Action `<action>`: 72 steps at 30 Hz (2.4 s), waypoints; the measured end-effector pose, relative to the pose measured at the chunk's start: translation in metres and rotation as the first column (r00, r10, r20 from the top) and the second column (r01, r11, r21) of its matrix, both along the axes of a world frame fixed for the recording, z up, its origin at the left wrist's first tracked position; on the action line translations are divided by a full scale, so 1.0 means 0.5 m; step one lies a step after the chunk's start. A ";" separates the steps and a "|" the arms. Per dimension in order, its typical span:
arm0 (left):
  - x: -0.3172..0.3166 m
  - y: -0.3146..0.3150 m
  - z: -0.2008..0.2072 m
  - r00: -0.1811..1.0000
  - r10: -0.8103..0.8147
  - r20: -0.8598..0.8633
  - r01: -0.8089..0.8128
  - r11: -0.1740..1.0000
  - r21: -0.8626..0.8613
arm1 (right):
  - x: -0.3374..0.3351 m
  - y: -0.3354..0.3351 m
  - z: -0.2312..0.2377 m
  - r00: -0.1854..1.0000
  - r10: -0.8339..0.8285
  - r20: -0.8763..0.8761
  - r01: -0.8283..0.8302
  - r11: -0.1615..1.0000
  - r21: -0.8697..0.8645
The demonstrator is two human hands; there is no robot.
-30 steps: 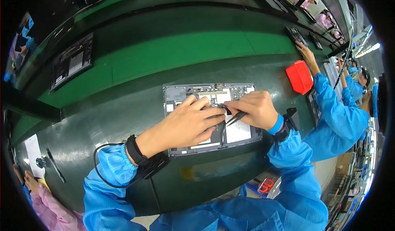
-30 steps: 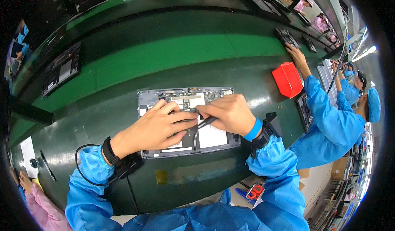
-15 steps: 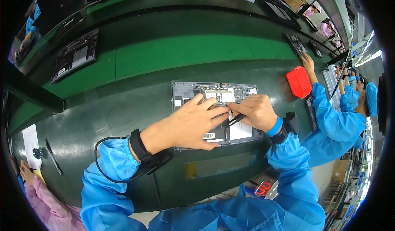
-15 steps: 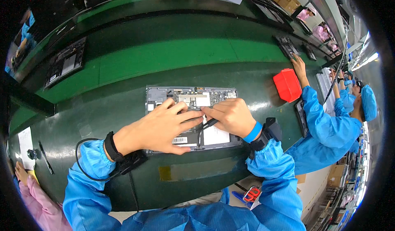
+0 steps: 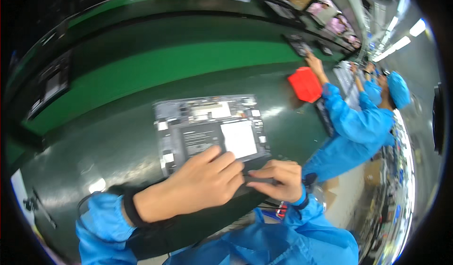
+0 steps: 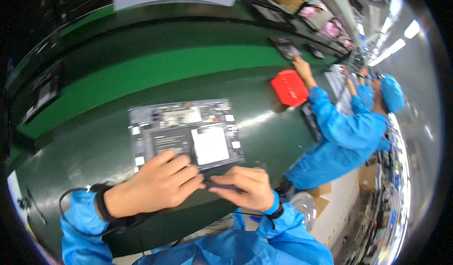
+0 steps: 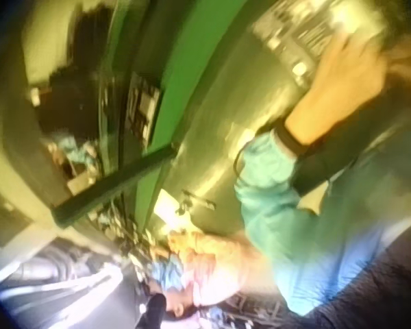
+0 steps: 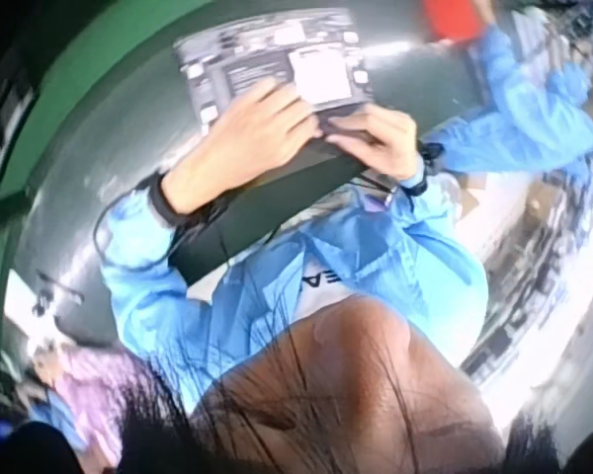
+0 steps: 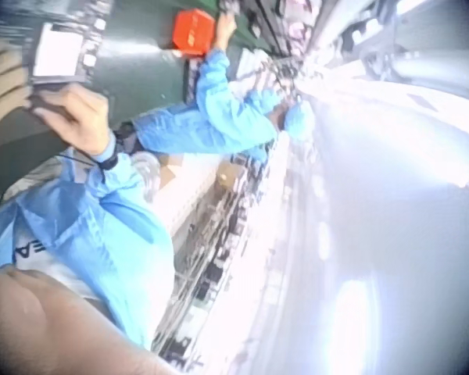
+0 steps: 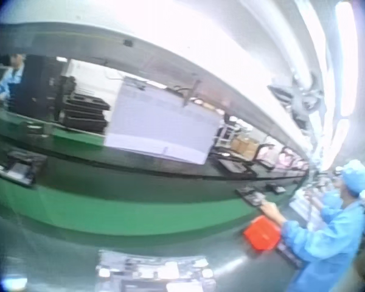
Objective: The person assembles tablet devices on a conveyor line by applying tape strips over internal components using a plastic stick tool and by hand, then pushes the assembled device down the line.
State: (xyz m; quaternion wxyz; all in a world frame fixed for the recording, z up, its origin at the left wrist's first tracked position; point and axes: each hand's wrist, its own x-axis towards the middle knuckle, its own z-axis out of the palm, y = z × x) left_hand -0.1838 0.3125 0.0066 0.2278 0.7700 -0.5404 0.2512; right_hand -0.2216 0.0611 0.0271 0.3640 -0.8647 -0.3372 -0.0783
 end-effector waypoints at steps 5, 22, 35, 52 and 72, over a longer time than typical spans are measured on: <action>-0.011 -0.011 -0.016 0.993 -0.055 -0.100 0.049 0.997 -0.061 | -0.030 -0.009 -0.070 0.967 0.020 -0.252 0.110 0.866 0.489; 0.030 0.028 -0.083 0.955 0.001 -0.296 0.076 0.965 0.249 | -0.115 0.071 -0.164 0.794 -0.024 -0.608 0.406 0.765 0.500; -0.167 -0.001 -0.024 0.992 0.110 -0.065 -0.061 0.853 0.519 | -0.059 0.001 -0.156 0.624 -0.019 -0.781 0.492 0.786 0.375; -0.147 -0.012 -0.055 0.978 0.127 -0.166 -0.002 0.800 0.599 | -0.063 0.055 -0.189 0.801 -0.117 -0.587 0.415 0.815 0.404; -0.083 0.002 -0.023 0.982 -0.055 -0.179 0.119 0.921 0.372 | -0.038 -0.021 -0.141 0.891 -0.253 -0.378 0.434 0.722 0.539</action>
